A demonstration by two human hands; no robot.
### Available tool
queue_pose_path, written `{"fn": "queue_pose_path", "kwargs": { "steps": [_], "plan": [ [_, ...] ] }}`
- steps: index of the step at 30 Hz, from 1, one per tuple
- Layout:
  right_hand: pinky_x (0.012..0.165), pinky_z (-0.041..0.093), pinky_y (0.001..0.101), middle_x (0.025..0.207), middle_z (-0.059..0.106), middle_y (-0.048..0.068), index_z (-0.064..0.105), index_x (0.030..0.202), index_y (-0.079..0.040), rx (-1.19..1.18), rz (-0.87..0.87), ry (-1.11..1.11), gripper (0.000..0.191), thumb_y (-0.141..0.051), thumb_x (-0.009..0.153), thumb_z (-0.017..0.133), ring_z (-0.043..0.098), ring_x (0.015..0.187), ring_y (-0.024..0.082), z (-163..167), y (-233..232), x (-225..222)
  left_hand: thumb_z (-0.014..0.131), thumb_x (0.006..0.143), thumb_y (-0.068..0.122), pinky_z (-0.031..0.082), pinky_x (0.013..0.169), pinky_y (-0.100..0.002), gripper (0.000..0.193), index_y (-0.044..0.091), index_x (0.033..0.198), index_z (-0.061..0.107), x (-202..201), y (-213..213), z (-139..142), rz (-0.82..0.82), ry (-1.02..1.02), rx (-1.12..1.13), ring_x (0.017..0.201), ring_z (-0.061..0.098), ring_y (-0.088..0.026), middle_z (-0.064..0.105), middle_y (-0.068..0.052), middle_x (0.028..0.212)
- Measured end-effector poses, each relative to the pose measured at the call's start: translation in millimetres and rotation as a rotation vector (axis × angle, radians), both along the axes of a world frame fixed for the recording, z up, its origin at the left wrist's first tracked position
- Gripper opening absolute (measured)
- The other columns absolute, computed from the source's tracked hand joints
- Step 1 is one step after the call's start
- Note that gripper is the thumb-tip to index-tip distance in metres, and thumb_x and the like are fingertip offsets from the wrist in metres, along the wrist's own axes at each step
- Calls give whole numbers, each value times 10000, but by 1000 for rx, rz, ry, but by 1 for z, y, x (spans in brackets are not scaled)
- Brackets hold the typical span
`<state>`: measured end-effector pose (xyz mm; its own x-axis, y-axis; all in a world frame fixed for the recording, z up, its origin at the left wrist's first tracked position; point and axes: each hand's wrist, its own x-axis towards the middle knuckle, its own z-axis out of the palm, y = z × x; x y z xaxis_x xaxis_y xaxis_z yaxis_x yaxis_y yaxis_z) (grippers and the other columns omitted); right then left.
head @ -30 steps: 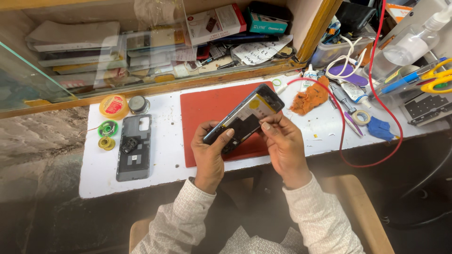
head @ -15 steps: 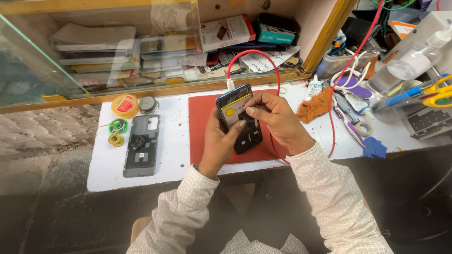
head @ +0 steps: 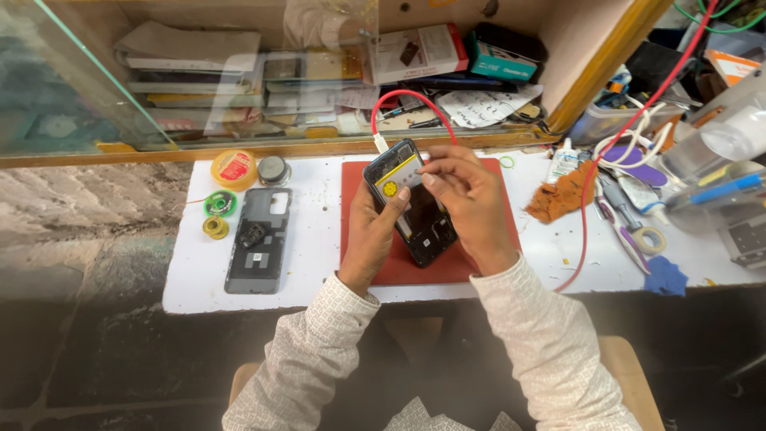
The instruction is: The person works on a disassembled smartphone at a repair bench, plugging a red charging cable into the phone and pressing its screen, then uses a toothbrush to brush the phone's internal components and wipes the area with an orange cloth.
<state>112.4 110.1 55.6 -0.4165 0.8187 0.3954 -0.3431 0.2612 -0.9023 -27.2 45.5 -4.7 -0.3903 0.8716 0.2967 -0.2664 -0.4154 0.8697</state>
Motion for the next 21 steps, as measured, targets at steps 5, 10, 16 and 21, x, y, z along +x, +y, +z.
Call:
{"fn": "queue_pose_path", "kwargs": {
  "steps": [5, 10, 16, 21],
  "plan": [
    [832, 530, 241, 1020, 638, 27, 743, 1060, 29, 388, -275, -130, 133, 43, 930, 720, 643, 922, 110, 3, -28, -22, 616, 1047, 87, 532, 919, -281, 343, 21, 1365, 506, -2, 0, -7, 28, -7, 46, 1068, 604, -114, 639, -45, 1198],
    [693, 511, 244, 950, 655, 52, 762, 1070, -5, 568, -306, -202, 182, 61, 903, 740, 637, 798, 126, 4, -30, -45, 570, 1049, 52, 539, 961, -289, 359, 18, 1378, 430, 0, -3, -7, 148, 163, 33, 1131, 613, -136, 619, -84, 1235],
    [648, 519, 246, 964, 657, 61, 763, 1039, -14, 682, -371, -234, 197, 61, 857, 766, 642, 772, 121, 0, -26, -56, 591, 1045, 70, 578, 889, -300, 312, 4, 1301, 424, 3, -5, 2, 156, 181, 0, 1064, 654, -151, 659, -124, 1167],
    [639, 526, 249, 932, 660, 62, 762, 1027, -9, 663, -370, -257, 201, 63, 840, 766, 640, 750, 129, -2, -26, -56, 595, 1033, 81, 583, 888, -306, 340, -2, 1306, 410, 3, -6, 4, 166, 225, 3, 1065, 664, -158, 677, -138, 1156]
  ]
}}
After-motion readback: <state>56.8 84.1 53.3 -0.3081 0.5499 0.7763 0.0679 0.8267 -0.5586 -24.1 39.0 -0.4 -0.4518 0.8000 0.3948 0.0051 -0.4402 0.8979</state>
